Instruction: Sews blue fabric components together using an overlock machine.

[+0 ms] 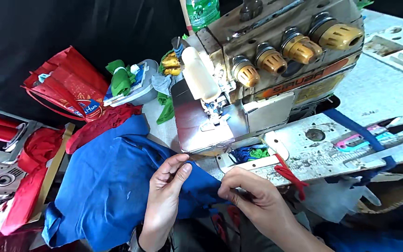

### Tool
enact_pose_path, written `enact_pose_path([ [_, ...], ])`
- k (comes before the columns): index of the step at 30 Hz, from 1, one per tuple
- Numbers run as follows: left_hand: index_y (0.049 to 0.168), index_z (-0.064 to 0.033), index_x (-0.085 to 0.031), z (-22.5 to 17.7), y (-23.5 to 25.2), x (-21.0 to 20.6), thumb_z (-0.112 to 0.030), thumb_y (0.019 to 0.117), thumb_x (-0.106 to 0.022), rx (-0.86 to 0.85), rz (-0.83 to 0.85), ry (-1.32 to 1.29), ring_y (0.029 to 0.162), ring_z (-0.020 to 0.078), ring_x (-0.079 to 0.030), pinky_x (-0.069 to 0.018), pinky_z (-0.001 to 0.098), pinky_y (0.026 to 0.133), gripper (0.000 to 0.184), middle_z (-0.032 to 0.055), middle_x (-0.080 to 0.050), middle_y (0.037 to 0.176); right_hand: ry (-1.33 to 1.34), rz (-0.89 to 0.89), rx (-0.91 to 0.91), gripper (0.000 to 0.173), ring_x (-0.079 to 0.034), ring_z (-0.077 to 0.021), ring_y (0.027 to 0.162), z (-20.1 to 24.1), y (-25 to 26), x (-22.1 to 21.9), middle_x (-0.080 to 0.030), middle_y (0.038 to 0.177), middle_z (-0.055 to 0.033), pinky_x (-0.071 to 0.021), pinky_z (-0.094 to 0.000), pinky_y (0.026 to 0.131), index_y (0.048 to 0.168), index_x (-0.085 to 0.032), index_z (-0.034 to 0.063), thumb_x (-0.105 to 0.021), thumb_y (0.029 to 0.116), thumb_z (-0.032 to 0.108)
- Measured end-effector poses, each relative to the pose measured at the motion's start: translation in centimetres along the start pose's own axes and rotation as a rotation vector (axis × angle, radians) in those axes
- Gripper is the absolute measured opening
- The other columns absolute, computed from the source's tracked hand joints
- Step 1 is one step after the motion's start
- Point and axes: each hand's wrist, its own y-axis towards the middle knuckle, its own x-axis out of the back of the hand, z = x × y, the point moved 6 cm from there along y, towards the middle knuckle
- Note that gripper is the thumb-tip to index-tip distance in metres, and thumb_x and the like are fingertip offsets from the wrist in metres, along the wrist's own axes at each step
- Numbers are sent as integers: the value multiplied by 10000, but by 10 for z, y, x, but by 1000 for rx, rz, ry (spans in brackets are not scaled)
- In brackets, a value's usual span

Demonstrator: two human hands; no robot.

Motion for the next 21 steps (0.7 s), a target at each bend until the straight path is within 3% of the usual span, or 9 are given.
enact_pose_path([
  [3,1120,-141,-771,-6,2,0,-111,925,-733,-39,32,29,944,102,-722,-589,255,861,201,44,-760,1020,-16,-2,-12,159,-670,-6,910,1,0,2,-698,981,17,-573,-137,813,1064,-748,110,-654,998,220],
  [8,1124,-139,-763,-26,8,-3,-122,926,-736,-89,87,56,931,93,-722,-592,248,849,201,42,-760,1025,-32,-20,-3,161,-680,-10,904,7,7,5,-720,995,40,-578,-146,806,1088,-748,133,-655,997,228],
  [13,1139,-138,-754,-36,11,-2,-110,926,-737,-127,90,44,942,80,-717,-593,242,854,215,23,-756,1032,-22,-31,-25,450,-702,-50,879,9,10,6,-709,962,49,-598,-201,830,1379,-561,191,-713,956,196],
  [21,1110,-158,-770,-26,5,2,-125,911,-752,-33,52,-90,912,70,-725,-598,211,772,202,47,-762,1017,-116,-104,14,434,-676,-17,875,12,10,7,-692,928,64,-571,-160,818,1343,-575,156,-721,938,206],
])
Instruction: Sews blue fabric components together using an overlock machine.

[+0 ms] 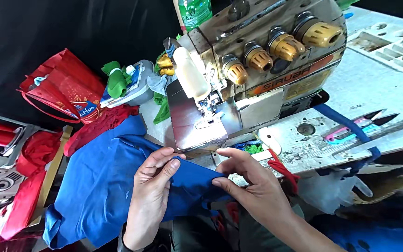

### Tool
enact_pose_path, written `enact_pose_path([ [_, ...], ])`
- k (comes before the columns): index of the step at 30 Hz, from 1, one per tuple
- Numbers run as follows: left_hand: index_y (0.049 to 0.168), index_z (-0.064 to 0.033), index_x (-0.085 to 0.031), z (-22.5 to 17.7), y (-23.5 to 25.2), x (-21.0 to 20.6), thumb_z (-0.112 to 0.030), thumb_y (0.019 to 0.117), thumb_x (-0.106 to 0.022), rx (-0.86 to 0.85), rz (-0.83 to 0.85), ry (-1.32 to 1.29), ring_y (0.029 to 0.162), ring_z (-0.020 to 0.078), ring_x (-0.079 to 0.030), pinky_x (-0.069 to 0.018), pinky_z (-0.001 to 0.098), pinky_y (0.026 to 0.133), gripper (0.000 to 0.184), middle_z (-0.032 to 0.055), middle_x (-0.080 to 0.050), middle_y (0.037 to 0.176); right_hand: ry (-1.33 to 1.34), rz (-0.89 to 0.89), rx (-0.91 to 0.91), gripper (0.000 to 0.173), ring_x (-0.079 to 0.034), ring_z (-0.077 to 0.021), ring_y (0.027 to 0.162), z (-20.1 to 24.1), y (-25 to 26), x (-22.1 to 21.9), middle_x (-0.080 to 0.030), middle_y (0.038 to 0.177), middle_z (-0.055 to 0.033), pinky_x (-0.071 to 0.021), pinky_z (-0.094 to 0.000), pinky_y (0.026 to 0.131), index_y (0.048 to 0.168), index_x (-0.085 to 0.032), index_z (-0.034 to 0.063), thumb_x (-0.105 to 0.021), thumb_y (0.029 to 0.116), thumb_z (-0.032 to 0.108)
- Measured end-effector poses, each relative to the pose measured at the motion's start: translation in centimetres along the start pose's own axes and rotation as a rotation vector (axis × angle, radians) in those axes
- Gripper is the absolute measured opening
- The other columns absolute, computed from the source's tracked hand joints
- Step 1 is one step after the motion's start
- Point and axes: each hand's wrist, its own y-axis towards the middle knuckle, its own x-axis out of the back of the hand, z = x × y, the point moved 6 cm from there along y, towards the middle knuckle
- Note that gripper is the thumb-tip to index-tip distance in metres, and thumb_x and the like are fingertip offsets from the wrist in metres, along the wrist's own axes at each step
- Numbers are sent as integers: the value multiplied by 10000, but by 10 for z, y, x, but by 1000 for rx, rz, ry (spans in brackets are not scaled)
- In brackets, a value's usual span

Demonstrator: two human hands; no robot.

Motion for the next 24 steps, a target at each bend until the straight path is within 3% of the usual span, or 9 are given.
enact_pose_path([
  [7,1080,-155,-783,4,-3,6,-93,896,-757,32,-66,-36,875,64,-728,-597,201,743,196,42,-766,989,130,-31,-98,453,-687,-39,827,-7,1,-2,-702,889,65,-584,-174,786,1318,-599,166,-762,895,171],
  [13,1087,-148,-784,5,-4,7,-89,886,-766,12,-68,-24,878,69,-729,-600,211,760,210,43,-767,990,96,-20,-47,307,-686,-26,847,-6,2,-2,-704,917,55,-583,-164,793,1257,-646,139,-692,953,152],
  [18,1084,-158,-779,3,-2,5,-93,877,-781,-13,-54,15,865,70,-727,-601,221,774,217,38,-767,964,99,-10,-52,281,-696,-41,861,-10,1,1,-716,933,54,-592,-186,811,1220,-663,157,-705,942,149],
  [22,1088,-143,-776,1,-1,1,-75,874,-774,-3,-54,-20,879,82,-731,-605,235,780,224,48,-767,973,92,11,-61,168,-699,-24,881,-13,0,1,-725,959,66,-589,-176,818,1120,-691,173,-696,953,193],
  [24,1091,-137,-771,-1,-2,-2,-68,873,-773,-21,-50,0,885,85,-729,-605,246,807,228,42,-764,973,112,49,-80,189,-698,-31,889,-13,0,0,-722,973,62,-593,-185,819,1137,-688,175,-702,952,215],
])
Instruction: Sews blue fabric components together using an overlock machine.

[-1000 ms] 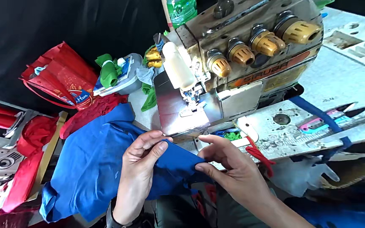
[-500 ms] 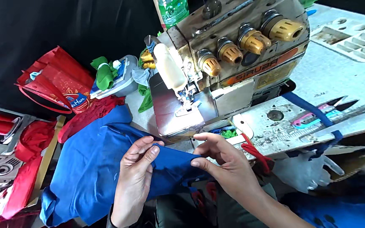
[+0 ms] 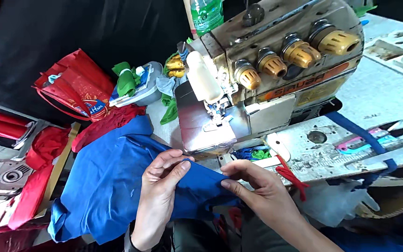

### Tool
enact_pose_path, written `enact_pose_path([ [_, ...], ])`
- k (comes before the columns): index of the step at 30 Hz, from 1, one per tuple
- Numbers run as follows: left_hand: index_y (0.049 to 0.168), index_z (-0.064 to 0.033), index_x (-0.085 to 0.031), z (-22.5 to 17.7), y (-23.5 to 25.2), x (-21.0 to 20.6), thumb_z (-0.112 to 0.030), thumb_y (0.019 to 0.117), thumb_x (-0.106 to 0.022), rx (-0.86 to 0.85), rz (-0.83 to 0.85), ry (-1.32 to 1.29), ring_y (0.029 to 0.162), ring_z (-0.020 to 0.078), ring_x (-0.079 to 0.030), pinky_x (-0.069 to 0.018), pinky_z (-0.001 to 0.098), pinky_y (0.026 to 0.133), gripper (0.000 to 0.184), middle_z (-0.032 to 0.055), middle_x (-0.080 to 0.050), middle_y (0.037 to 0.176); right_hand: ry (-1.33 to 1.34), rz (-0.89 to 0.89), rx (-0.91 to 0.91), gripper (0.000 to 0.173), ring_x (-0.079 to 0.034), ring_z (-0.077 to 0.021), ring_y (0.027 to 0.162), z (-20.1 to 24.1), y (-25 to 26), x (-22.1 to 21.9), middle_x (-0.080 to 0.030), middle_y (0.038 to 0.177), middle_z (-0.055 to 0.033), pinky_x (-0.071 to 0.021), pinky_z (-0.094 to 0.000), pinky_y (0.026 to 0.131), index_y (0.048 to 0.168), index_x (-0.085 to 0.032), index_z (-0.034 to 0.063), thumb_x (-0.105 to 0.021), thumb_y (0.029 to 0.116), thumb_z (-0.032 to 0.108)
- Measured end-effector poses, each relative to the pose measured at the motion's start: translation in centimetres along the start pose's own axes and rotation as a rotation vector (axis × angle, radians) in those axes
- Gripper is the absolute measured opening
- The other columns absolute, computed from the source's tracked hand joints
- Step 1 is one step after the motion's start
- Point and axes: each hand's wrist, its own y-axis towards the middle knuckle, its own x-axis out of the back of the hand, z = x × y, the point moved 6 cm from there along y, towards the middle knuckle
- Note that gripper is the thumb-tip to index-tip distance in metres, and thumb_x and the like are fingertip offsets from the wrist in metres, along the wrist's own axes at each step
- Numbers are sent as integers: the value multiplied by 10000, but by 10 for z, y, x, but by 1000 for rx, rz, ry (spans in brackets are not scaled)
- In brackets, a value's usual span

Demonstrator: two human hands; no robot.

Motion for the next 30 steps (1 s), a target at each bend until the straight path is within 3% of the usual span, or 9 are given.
enact_pose_path([
  [4,1116,-148,-757,-3,-2,-8,-75,892,-761,-49,85,93,924,91,-728,-598,257,857,236,34,-763,993,47,61,-60,392,-695,-53,913,1,2,-3,-700,992,60,-597,-218,838,1297,-593,194,-726,946,306],
  [10,1106,-156,-761,-5,-2,-12,-83,902,-755,-109,111,179,937,96,-732,-600,251,860,217,21,-768,1005,-60,62,22,204,-688,-20,841,4,3,-2,-708,936,58,-592,-179,790,1163,-652,151,-684,973,219],
  [14,1084,-144,-765,-4,2,-10,-89,909,-751,-119,108,231,929,107,-734,-604,255,850,183,31,-766,1004,-34,72,28,171,-700,-23,856,5,0,-2,-723,957,37,-598,-172,795,1131,-661,124,-677,979,201],
  [25,1037,-115,-760,-6,14,-17,-53,878,-754,64,103,105,846,84,-698,-592,240,777,172,36,-738,940,-153,118,147,148,-648,21,824,16,6,0,-674,908,20,-554,-108,756,1012,-680,93,-615,1023,226],
  [28,1041,-123,-745,-17,21,-26,-42,887,-734,-12,121,182,812,71,-684,-582,219,742,174,7,-730,929,-153,162,159,208,-632,-21,809,36,13,2,-672,892,-56,-526,-134,762,1046,-693,42,-565,1056,206],
  [30,1053,-109,-718,-26,30,-36,-32,906,-724,-157,155,316,746,47,-654,-559,182,678,165,-17,-718,902,-186,147,168,208,-633,-20,798,39,18,4,-670,899,-44,-534,-145,755,1105,-691,65,-546,1065,209],
])
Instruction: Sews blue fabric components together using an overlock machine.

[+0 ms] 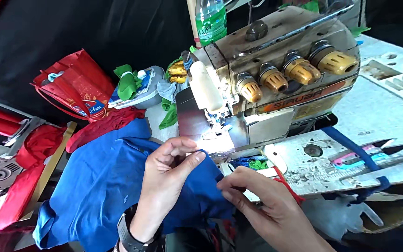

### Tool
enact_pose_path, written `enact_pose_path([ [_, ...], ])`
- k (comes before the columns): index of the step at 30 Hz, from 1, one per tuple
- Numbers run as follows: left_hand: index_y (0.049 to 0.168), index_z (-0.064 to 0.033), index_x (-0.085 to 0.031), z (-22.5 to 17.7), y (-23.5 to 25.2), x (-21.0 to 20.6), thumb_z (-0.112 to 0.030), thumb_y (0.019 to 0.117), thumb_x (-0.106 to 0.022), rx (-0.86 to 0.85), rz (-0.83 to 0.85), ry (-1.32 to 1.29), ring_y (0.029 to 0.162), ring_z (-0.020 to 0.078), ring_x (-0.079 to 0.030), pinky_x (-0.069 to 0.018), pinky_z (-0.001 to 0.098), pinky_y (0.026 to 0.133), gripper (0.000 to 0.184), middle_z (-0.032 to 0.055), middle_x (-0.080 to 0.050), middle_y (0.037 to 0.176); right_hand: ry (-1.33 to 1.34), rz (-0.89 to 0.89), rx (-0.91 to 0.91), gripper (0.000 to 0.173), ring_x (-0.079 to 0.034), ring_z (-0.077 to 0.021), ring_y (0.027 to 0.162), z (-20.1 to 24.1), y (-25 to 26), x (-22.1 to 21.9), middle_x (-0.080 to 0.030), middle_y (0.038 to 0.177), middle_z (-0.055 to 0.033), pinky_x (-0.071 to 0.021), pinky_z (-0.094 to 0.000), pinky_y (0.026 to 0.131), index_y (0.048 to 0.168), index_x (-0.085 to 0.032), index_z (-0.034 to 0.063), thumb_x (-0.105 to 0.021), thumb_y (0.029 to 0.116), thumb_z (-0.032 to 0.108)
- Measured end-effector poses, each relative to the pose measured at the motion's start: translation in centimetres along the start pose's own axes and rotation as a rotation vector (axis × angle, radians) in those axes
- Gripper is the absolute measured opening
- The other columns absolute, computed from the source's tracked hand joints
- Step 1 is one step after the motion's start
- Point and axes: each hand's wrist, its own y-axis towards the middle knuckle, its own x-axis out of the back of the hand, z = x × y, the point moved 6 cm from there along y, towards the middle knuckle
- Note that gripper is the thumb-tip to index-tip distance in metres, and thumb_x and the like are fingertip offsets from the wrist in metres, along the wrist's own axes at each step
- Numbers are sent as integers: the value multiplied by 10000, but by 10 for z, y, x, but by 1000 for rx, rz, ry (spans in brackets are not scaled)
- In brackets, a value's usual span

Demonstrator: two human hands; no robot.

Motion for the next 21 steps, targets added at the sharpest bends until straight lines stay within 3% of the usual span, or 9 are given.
enact_pose_path([
  [3,1031,-77,-705,-4,18,-15,-1,891,-739,-203,-19,242,665,15,-595,-507,147,593,163,-43,-693,843,-116,-62,-116,229,-634,20,752,-23,3,4,-679,918,63,-548,-145,674,1212,-684,201,-557,1034,270],
  [5,1008,-67,-708,1,25,-25,-3,886,-744,-266,-35,329,654,26,-579,-490,153,580,143,-30,-673,815,-138,-93,-195,277,-634,23,745,-32,4,9,-694,947,81,-547,-152,657,1260,-683,228,-546,1028,291],
  [9,987,-77,-743,8,27,-38,-70,892,-746,-385,-86,493,863,38,-643,-519,193,781,96,-31,-735,944,-228,-121,-245,378,-629,30,752,-39,2,14,-697,979,83,-548,-160,661,1367,-644,236,-505,1017,267],
  [11,984,-84,-750,11,25,-40,-101,889,-751,-438,-142,592,915,57,-643,-510,211,826,97,-22,-738,976,-301,-109,-236,410,-614,22,725,-40,3,13,-691,940,70,-536,-166,642,1401,-624,199,-487,1021,267],
  [14,993,-85,-731,12,22,-32,-151,888,-750,-479,-241,739,996,150,-608,-465,329,890,125,28,-698,1058,-377,-83,-225,454,-541,11,635,-37,4,11,-615,786,62,-488,-150,596,1423,-592,105,-487,1003,244],
  [16,1019,-78,-726,8,15,-27,-174,912,-733,-494,-294,797,1032,197,-572,-433,360,904,145,74,-665,1113,-385,-41,-253,415,-587,-56,662,-31,3,10,-660,796,-18,-519,-199,641,1369,-604,10,-498,1018,204],
  [18,1038,-97,-692,2,0,-29,-180,971,-665,-514,-314,813,1025,152,-564,-451,283,890,110,64,-634,1104,-371,-22,-282,372,-631,-90,689,-31,3,10,-692,827,-68,-547,-230,666,1302,-625,-35,-508,1029,190],
  [21,1027,-116,-696,12,-28,-49,-198,1024,-603,-506,-267,743,1018,112,-621,-499,236,920,123,39,-666,1036,-312,-31,-261,376,-599,-83,666,-33,3,9,-660,802,-66,-530,-227,647,1319,-603,-45,-532,1029,184],
])
